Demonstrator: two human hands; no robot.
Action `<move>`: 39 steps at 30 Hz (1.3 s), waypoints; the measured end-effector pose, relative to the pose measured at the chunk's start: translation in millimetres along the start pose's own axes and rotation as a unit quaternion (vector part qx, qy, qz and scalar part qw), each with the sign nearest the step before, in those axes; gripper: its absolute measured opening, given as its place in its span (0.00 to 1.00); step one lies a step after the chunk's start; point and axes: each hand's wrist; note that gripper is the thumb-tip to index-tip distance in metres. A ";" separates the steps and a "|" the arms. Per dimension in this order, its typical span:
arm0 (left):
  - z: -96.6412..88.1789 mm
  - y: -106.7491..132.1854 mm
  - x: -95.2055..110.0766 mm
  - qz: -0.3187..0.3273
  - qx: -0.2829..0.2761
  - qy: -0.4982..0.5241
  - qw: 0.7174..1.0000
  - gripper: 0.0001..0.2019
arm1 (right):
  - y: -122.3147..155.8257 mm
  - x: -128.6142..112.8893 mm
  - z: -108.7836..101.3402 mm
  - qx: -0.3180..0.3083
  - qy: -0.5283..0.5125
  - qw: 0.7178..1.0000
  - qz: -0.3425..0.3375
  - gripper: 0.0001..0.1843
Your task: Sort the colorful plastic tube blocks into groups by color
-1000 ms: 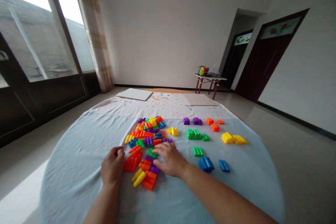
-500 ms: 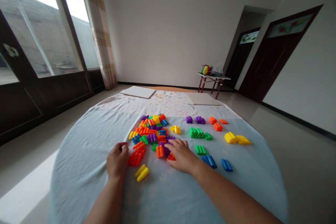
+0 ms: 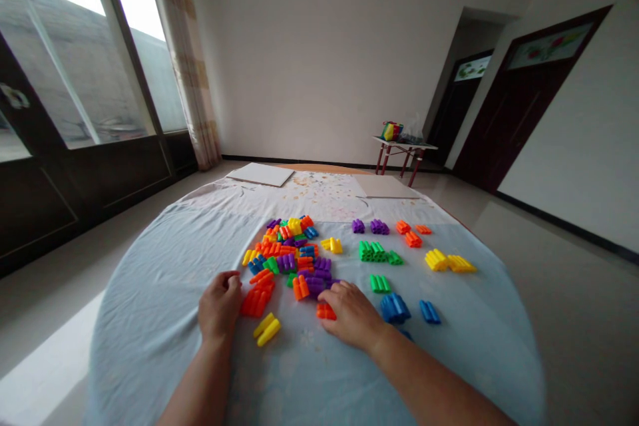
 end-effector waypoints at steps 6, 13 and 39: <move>-0.4 -0.6 -0.7 -0.002 -0.003 0.000 1.000 0.16 | 11.4 -5.4 5.4 0.020 -0.059 0.998 0.017 0.13; -0.6 -0.9 0.4 -0.009 -0.003 0.002 1.000 0.17 | 14.1 2.0 10.7 0.103 -0.104 0.989 0.007 0.19; -7.5 -5.7 0.7 -0.017 -0.032 0.008 0.999 0.17 | 13.3 -3.6 11.7 -0.031 -0.047 0.991 -0.122 0.20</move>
Point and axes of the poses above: each hand's wrist, its own y-axis away from the middle knuckle, its own z-axis out of the palm, x = y × z, and after that the axes turned 13 degrees about z, right-handed
